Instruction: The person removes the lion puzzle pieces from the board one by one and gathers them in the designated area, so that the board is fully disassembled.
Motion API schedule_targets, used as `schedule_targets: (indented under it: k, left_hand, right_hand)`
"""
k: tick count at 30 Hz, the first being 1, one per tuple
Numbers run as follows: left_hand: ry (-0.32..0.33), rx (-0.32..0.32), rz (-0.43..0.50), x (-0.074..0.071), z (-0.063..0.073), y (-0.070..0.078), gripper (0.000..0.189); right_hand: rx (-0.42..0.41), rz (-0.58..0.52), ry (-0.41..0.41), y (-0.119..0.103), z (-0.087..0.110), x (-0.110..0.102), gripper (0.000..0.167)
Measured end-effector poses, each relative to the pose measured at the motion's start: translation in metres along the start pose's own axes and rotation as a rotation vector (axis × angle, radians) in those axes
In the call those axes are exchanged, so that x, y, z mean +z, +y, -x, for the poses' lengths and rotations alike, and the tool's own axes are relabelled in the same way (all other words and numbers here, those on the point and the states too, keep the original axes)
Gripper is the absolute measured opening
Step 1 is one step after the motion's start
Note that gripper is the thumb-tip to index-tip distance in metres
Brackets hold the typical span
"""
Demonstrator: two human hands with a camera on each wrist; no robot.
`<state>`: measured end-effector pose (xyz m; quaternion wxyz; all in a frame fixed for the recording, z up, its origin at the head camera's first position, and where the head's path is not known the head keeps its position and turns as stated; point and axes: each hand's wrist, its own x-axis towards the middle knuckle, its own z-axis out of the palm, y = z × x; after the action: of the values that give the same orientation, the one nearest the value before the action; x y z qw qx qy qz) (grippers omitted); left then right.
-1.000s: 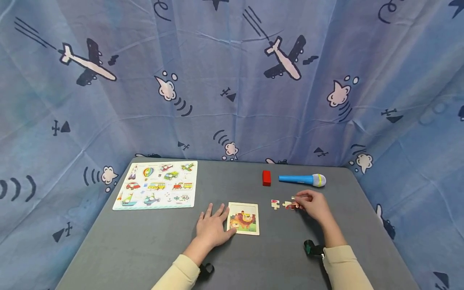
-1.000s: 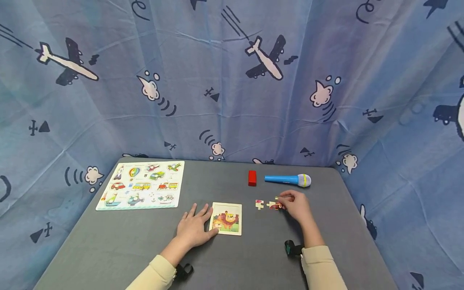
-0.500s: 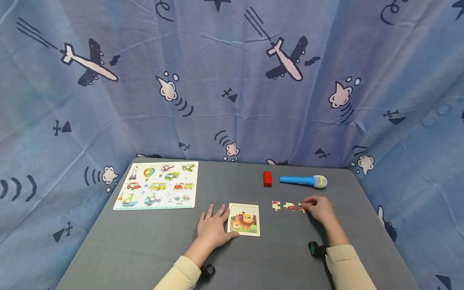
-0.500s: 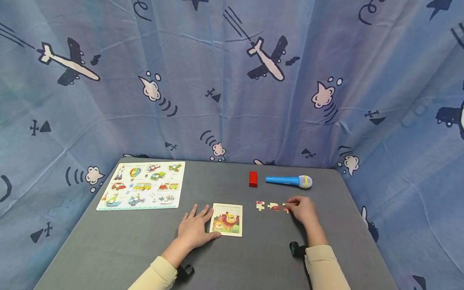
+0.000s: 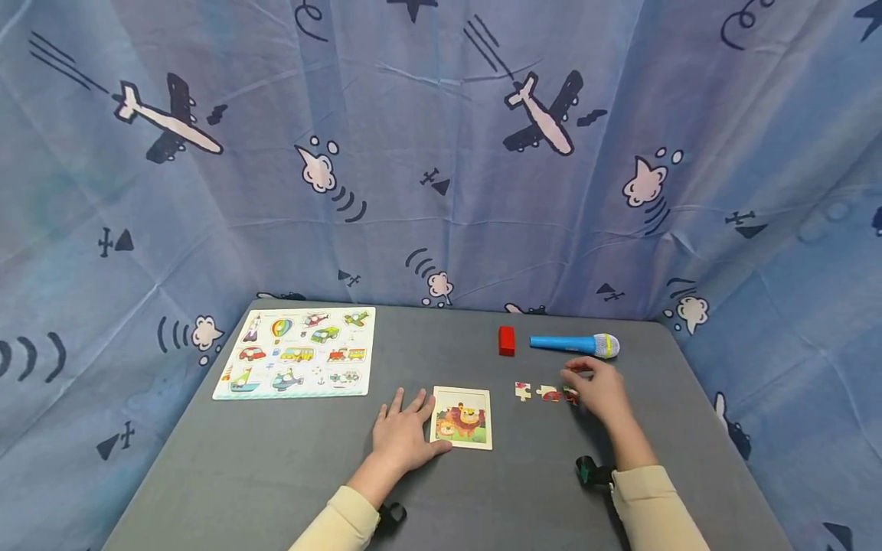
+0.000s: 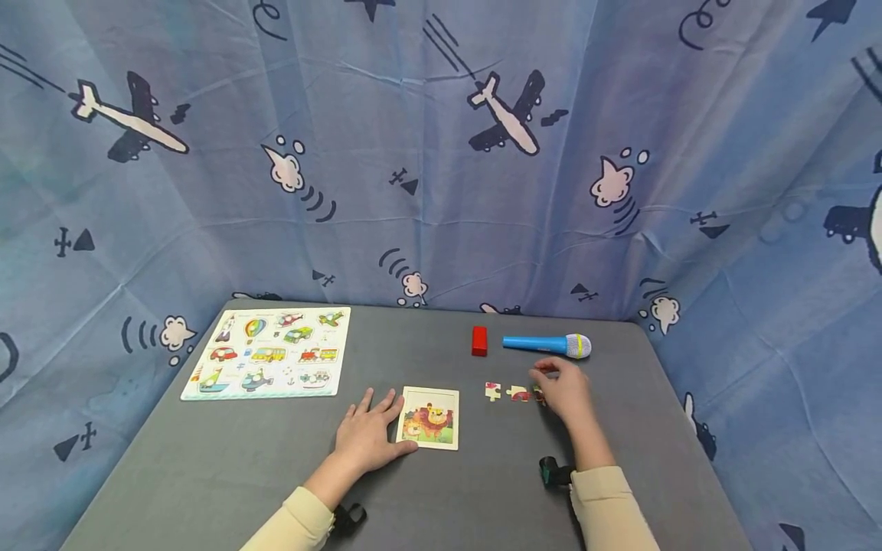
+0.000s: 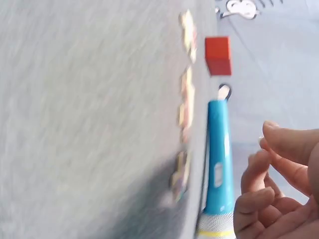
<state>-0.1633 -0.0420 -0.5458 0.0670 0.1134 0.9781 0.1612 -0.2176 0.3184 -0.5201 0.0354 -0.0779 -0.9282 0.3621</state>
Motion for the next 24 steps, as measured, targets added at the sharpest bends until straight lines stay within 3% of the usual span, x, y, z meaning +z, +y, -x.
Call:
schedule_targets:
  k: [5, 11, 15, 24]
  left_hand:
    - [-0.021, -0.005, 0.013, -0.001, 0.0, -0.001, 0.09]
    - [-0.018, 0.006, 0.008, -0.003, 0.0, -0.002, 0.075]
    - [-0.004, 0.003, -0.032, -0.002, 0.001, -0.001, 0.07]
    - [0.064, -0.002, 0.011, 0.004, -0.001, 0.002, 0.069]
  right_hand:
    - [-0.057, 0.0, -0.014, -0.016, 0.005, 0.006, 0.03]
    - [-0.098, -0.032, -0.033, -0.032, 0.011, 0.016, 0.029]
    - [-0.117, -0.045, -0.062, -0.045, 0.014, 0.025, 0.029]
    - [-0.157, -0.057, -0.111, -0.075, 0.024, 0.044, 0.024]
